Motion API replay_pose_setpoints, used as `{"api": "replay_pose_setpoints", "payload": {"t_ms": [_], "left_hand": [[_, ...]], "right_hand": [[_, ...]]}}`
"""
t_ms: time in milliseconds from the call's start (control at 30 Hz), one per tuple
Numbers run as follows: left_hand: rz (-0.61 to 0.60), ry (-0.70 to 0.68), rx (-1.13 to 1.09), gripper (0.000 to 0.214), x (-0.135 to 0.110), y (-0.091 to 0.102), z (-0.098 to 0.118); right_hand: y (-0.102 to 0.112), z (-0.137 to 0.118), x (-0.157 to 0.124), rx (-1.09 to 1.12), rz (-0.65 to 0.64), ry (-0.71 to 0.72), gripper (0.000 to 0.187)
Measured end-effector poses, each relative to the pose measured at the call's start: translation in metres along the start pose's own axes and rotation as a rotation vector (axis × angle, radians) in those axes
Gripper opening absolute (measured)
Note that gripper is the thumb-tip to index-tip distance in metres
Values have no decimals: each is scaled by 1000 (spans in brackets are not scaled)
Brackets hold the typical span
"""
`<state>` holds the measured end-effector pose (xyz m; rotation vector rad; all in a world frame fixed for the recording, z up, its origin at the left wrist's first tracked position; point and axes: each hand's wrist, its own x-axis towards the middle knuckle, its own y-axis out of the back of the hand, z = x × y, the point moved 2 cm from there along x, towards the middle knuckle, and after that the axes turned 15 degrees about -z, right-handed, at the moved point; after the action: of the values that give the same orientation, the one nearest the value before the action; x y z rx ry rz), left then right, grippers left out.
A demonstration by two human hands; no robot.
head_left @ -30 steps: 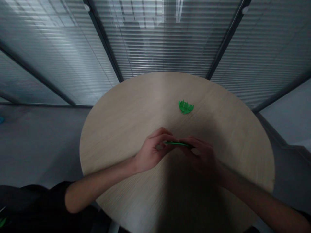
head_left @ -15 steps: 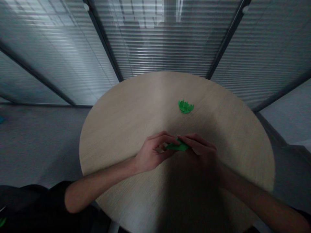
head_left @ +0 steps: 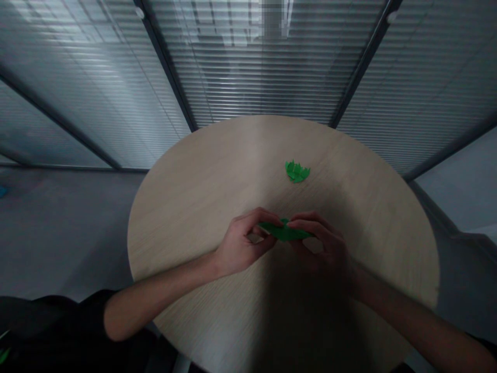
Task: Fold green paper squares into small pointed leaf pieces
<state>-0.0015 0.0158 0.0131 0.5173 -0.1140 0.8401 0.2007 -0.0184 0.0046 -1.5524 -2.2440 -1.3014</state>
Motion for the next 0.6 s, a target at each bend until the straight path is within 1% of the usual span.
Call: {"api": "replay_pose_setpoints", "payload": {"t_ms": [67, 167, 233, 300, 367, 400, 500, 600], "left_hand": [[-5, 9, -32, 23, 0, -1, 1], [-32, 52, -116, 26, 1, -2, 0], [-45, 75, -241, 31, 1, -3, -1], [-39, 94, -419, 34, 3, -3, -3], [-42, 151, -577, 33, 6, -4, -7], [-62, 199, -622, 33, 8, -5, -9], [-144, 314, -622, 41, 11, -8, -13], [-189, 347, -579, 46, 11, -10, -12]], "right_hand": [[1, 0, 2, -14, 7, 5, 35], [2, 1, 3, -37, 24, -36, 30], [2, 1, 3, -54, 45, -68, 30], [3, 1, 2, -64, 64, -87, 31], [3, 0, 1, -61, 61, -78, 32], [3, -1, 1, -59, 52, -65, 32], [1, -3, 1, -57, 27, -32, 35], [1, -3, 1, -49, 22, -16, 38]]}}
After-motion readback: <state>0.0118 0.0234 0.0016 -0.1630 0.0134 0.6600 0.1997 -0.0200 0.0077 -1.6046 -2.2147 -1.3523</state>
